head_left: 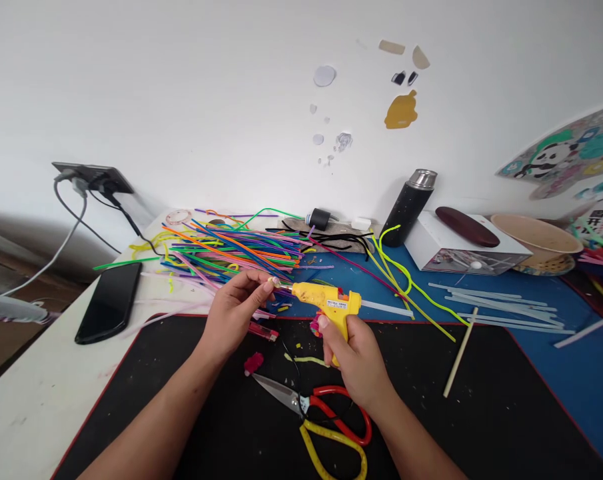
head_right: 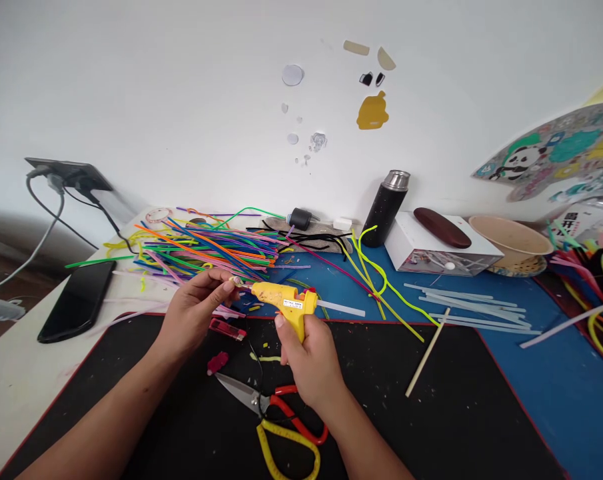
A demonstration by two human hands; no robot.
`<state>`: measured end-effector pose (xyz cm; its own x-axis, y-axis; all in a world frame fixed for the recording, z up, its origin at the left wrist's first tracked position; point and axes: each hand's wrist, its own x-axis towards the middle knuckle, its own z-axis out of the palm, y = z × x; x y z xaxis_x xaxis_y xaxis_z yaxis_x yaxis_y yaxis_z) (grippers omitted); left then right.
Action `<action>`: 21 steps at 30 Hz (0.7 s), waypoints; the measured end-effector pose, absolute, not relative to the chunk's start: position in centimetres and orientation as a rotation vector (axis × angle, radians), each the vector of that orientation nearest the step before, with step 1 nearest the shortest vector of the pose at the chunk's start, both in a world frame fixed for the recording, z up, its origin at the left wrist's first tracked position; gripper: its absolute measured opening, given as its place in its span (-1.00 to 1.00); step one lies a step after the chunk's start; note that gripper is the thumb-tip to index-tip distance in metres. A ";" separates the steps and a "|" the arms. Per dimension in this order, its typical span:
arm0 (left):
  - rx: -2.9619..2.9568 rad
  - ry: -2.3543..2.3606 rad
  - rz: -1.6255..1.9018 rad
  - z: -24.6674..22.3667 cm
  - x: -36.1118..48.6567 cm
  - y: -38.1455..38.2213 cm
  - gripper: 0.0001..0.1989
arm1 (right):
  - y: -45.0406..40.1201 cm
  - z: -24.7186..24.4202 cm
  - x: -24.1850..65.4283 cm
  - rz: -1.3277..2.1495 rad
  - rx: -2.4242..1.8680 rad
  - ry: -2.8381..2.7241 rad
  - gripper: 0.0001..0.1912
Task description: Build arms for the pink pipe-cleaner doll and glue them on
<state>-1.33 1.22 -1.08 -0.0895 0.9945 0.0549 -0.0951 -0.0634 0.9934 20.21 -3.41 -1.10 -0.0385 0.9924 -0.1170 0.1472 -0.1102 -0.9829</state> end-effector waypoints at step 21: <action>0.563 1.068 1.672 -1.4 -3.4 3.5 -0.60 | -2.0 -1.4 20.2 1.404 -1.176 -0.988 -0.40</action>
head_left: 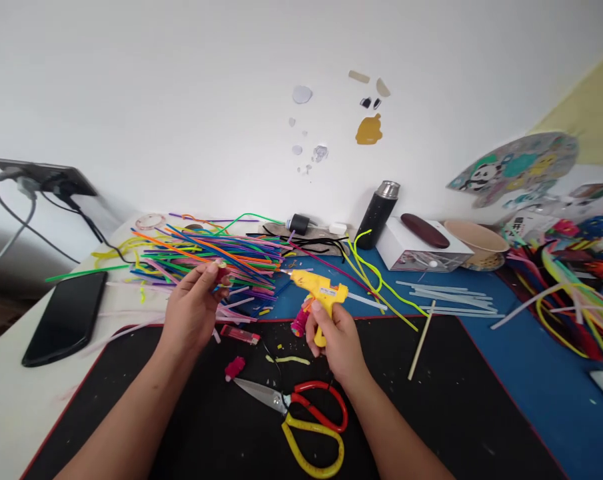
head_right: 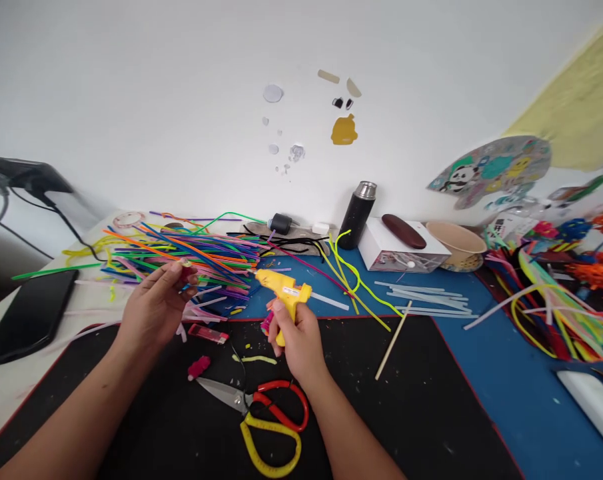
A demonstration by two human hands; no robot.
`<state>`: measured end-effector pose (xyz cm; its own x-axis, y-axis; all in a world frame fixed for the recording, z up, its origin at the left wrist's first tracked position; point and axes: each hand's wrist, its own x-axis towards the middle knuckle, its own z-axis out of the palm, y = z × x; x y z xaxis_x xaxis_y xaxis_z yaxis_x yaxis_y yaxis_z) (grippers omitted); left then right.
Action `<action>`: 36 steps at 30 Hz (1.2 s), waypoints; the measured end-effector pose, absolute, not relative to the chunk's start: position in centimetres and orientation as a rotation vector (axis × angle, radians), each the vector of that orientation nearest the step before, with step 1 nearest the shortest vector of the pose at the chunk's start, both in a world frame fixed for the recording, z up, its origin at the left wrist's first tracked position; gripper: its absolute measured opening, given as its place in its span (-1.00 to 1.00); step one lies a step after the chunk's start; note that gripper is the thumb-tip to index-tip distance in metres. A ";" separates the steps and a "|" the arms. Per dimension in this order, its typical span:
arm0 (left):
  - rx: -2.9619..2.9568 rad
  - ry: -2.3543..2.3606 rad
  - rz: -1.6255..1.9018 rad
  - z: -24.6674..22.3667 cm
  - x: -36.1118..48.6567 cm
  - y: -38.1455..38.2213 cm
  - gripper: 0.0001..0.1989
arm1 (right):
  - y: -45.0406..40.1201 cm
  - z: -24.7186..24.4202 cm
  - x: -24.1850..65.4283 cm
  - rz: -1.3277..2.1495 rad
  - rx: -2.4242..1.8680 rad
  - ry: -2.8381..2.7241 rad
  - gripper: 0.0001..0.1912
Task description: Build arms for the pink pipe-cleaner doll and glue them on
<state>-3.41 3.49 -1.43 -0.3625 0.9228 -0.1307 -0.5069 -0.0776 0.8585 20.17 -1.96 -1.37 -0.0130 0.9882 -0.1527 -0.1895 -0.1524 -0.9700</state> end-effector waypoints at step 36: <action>0.785 0.952 1.405 -1.4 -0.3 1.3 -0.69 | -2.2 -1.8 30.1 1.293 -1.869 -1.131 -0.41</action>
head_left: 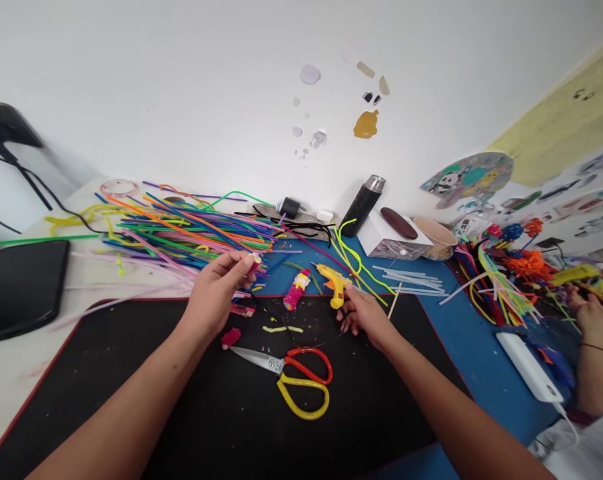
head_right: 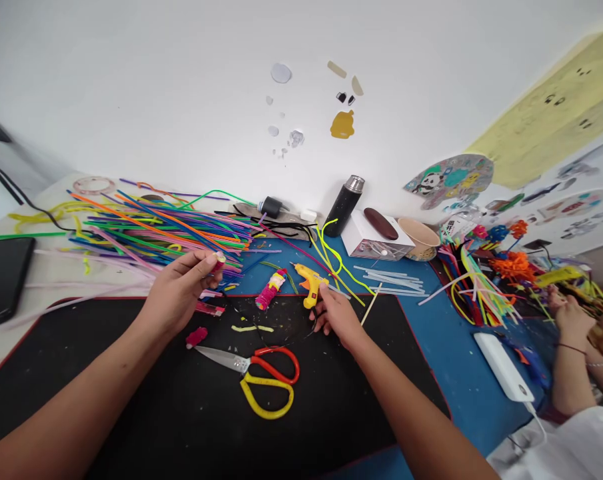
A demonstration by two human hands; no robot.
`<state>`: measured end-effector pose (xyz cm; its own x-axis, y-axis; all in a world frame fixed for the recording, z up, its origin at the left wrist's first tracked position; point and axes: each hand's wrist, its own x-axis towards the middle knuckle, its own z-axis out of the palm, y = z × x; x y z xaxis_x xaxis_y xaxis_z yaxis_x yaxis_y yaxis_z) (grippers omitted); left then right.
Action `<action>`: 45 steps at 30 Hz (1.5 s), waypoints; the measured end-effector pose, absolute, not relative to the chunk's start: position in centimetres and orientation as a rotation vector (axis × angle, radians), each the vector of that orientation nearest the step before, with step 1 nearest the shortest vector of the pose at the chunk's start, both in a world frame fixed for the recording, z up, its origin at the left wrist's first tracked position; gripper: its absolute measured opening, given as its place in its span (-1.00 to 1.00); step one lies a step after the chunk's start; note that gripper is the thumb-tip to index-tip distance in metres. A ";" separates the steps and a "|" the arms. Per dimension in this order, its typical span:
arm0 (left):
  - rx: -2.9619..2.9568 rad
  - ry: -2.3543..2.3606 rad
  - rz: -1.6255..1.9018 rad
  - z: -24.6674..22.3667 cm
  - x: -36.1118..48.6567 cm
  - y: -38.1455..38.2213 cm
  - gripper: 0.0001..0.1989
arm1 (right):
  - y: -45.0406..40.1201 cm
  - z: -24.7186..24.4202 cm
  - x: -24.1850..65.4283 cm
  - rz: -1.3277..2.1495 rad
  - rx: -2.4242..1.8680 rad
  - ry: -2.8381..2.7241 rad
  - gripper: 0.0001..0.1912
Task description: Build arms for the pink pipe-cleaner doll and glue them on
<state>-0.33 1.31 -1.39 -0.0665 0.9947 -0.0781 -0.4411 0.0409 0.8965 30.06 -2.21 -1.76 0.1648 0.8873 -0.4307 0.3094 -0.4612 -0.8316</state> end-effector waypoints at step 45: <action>0.936 0.937 1.297 -1.7 -0.1 1.0 -0.74 | -3.8 -1.5 19.6 0.504 -1.579 -2.518 -0.78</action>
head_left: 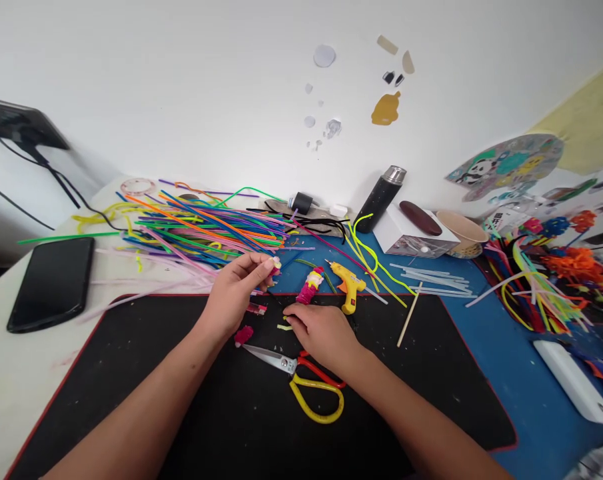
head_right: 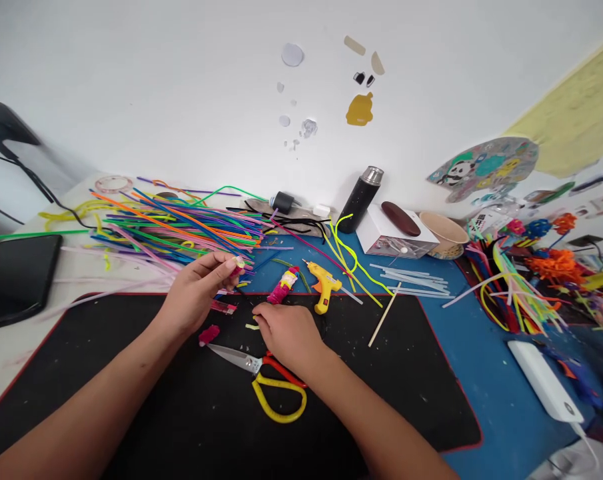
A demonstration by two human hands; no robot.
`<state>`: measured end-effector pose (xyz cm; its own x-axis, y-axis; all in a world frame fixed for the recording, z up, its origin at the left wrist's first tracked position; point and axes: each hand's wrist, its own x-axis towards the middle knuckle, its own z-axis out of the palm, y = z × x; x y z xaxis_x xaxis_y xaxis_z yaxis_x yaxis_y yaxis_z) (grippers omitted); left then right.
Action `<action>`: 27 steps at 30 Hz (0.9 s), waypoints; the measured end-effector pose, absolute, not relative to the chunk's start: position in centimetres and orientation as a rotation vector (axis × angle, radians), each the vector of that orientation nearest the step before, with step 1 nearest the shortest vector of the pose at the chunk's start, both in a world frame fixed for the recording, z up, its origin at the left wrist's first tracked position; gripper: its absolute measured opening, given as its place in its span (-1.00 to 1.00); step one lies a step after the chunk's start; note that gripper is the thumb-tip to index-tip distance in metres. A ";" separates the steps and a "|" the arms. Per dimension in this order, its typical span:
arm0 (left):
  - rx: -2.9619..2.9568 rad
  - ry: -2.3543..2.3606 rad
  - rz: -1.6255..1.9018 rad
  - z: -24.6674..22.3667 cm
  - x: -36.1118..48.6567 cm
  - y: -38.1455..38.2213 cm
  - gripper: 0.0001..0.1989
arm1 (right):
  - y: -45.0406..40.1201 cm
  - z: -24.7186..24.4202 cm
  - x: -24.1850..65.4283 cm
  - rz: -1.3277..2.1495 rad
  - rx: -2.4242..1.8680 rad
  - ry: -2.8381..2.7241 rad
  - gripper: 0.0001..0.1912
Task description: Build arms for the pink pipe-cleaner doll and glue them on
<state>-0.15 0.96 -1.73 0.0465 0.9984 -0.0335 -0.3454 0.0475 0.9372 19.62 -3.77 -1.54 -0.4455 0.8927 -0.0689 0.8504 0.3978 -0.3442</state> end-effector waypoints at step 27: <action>1.057 0.936 1.130 -2.1 -0.1 0.7 -0.72 | -3.1 -0.2 19.1 0.880 -1.314 -1.680 -0.86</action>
